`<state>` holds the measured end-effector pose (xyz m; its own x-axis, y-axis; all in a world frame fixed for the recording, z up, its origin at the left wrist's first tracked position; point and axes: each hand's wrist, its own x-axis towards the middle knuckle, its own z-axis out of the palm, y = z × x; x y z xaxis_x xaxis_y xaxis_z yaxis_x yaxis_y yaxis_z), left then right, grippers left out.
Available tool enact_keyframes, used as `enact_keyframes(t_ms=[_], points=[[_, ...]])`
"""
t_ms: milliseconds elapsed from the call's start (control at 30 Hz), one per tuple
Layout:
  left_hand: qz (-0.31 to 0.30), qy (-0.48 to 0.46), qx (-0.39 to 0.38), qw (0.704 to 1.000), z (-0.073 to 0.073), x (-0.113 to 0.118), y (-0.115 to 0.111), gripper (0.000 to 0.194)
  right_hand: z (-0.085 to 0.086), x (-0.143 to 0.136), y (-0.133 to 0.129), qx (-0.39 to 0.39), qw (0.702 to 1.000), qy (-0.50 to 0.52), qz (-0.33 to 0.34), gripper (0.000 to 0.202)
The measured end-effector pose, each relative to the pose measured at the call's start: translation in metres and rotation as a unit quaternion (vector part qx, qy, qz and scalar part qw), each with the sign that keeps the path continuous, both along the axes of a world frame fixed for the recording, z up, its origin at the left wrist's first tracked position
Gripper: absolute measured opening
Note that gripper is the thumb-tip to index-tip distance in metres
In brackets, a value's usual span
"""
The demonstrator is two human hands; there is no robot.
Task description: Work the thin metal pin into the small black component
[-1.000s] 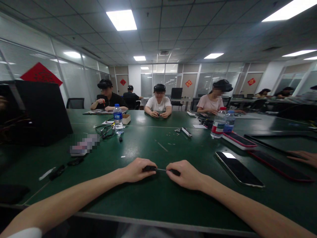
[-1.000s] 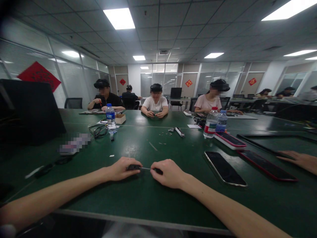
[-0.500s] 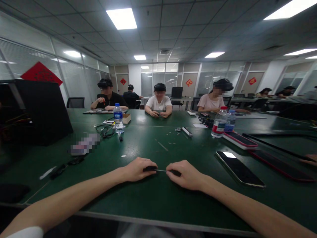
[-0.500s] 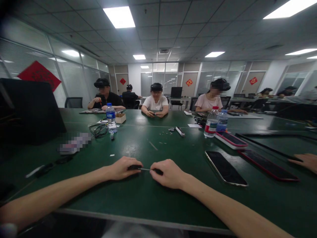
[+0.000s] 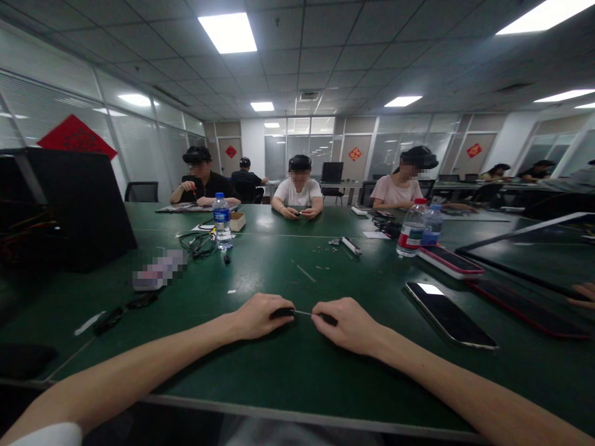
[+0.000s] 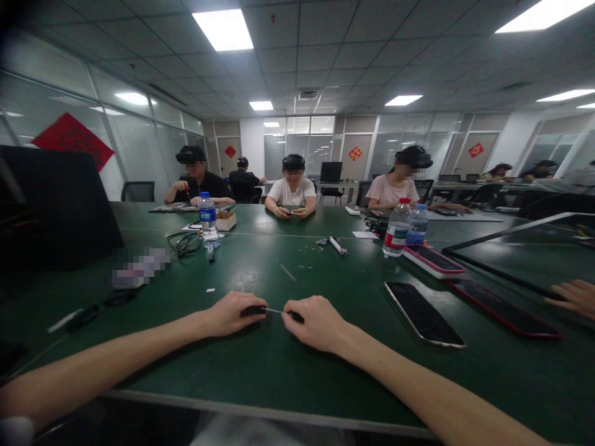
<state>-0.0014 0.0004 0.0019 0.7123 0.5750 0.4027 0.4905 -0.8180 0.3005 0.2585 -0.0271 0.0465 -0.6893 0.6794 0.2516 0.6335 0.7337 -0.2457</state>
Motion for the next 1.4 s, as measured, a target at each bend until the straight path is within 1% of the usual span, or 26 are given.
enact_keyframes(t_ms=[133,367,733,867,1000,1233,1400], points=[[0.024,0.000,0.012,1.000,-0.001,0.002,0.000,0.023,0.001,-0.002,-0.003,0.000,1.000,-0.009,-0.020,0.031],[0.038,-0.002,0.023,0.999,-0.002,0.003,-0.001,0.023,-0.002,-0.002,-0.002,0.012,0.998,-0.025,-0.048,0.033],[0.047,0.000,0.027,0.999,-0.003,0.003,-0.001,0.025,0.002,-0.003,-0.005,0.010,0.998,-0.040,-0.051,0.033],[0.050,0.007,0.031,0.998,-0.004,0.003,-0.001,0.027,0.001,-0.004,-0.007,0.035,0.997,-0.051,-0.054,0.034],[0.045,0.009,0.041,0.998,-0.003,0.003,-0.002,0.027,0.000,-0.002,-0.007,0.056,0.996,-0.062,-0.041,0.035],[-0.019,-0.003,-0.004,1.000,0.003,-0.003,-0.008,0.026,-0.007,0.005,-0.003,0.078,0.996,-0.046,0.020,0.033],[-0.018,-0.023,-0.020,0.999,0.003,-0.003,-0.008,0.026,-0.009,0.006,0.000,0.089,0.995,-0.030,0.029,0.033]])
